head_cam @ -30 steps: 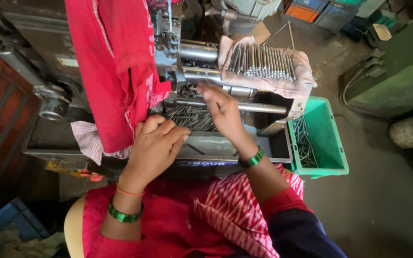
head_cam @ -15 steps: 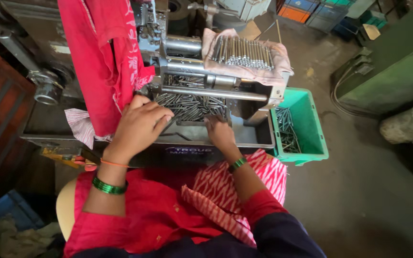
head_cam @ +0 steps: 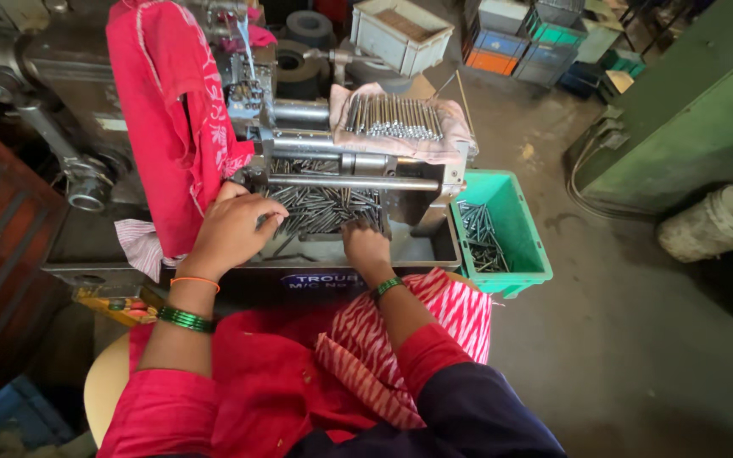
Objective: The person repeatedly picks small metal fasteners from a tray, places them into a machine, and then moves them into a green bin. The person also wipes their hands with a cloth during the process.
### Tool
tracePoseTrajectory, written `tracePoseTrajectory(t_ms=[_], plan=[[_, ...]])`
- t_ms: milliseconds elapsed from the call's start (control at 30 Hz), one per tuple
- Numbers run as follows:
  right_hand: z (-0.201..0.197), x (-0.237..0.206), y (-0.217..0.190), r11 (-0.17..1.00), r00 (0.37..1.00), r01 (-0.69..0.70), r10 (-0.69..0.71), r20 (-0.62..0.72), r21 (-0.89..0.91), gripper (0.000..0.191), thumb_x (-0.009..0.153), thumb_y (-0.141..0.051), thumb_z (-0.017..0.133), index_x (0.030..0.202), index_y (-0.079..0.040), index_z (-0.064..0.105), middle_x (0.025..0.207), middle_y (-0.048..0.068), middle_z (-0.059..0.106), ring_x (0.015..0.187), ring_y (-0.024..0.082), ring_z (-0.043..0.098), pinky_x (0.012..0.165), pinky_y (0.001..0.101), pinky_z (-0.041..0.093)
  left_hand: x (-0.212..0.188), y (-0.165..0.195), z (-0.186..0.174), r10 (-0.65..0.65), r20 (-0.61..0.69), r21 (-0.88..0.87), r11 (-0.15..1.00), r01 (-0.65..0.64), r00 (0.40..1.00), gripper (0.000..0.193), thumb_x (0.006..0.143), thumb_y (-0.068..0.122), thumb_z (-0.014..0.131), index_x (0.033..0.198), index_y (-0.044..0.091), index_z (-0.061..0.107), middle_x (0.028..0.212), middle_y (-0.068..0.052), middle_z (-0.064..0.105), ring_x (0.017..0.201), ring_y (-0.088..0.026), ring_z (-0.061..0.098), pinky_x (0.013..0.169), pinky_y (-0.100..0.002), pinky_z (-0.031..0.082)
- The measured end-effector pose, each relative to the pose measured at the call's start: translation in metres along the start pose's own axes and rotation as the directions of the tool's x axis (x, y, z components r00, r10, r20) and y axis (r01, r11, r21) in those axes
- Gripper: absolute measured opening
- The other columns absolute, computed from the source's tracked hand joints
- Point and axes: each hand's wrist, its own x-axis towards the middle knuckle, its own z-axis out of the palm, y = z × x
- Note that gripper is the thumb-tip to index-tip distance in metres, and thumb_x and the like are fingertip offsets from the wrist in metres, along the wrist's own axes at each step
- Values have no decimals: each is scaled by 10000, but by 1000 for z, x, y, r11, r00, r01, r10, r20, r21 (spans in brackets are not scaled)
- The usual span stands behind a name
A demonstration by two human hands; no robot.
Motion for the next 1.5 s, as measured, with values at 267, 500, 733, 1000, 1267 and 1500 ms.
tracePoseTrajectory(t_ms=[267,500,733,1000,1267,1500], plan=[[-9,-13,-10,998,999,-23,22,-26,-55,378,1046,-387,446,1026,-102,693,1061,173,718,861,407,727,711,529,586,-8,8,-3,-39,-10,-9,999,39,999,103,815,189,738,907,207,780,905,-5,762,951,-288,622,878,-399,494],[-18,-27,-13,995,996,-87,87,3,-46,351,1036,-370,473,969,-117,706,951,186,747,806,399,735,708,519,594,-13,18,-4,-48,-18,-8,999,48,999,108,798,187,753,902,203,778,896,9,761,966,-287,614,904,-384,485],[-21,-34,-16,999,993,-44,45,-107,13,360,1020,-368,472,936,-88,683,924,214,730,740,444,721,655,554,581,-17,19,-3,-81,5,7,997,81,997,133,786,199,763,919,207,768,920,31,760,1003,-280,598,912,-388,480],[-19,-34,-11,992,992,-124,124,-10,-6,453,1047,-438,461,912,-98,729,914,215,739,806,434,724,747,537,584,-16,16,2,-75,7,13,997,75,997,164,783,201,768,947,209,765,942,35,757,1030,-277,596,919,-391,471],[-18,-31,-2,993,993,-115,116,-15,29,400,1031,-396,461,956,-95,714,1007,200,733,818,433,721,744,539,584,-12,21,6,-81,19,4,997,81,997,174,796,186,747,967,211,764,943,39,760,989,-261,608,936,-369,463],[-14,-35,2,998,990,-51,54,-126,33,369,1027,-362,465,932,-91,698,1010,170,733,772,422,724,690,531,590,-12,25,10,-97,-17,-3,995,97,995,178,796,174,740,968,211,766,956,45,761,1020,-275,592,945,-373,459]])
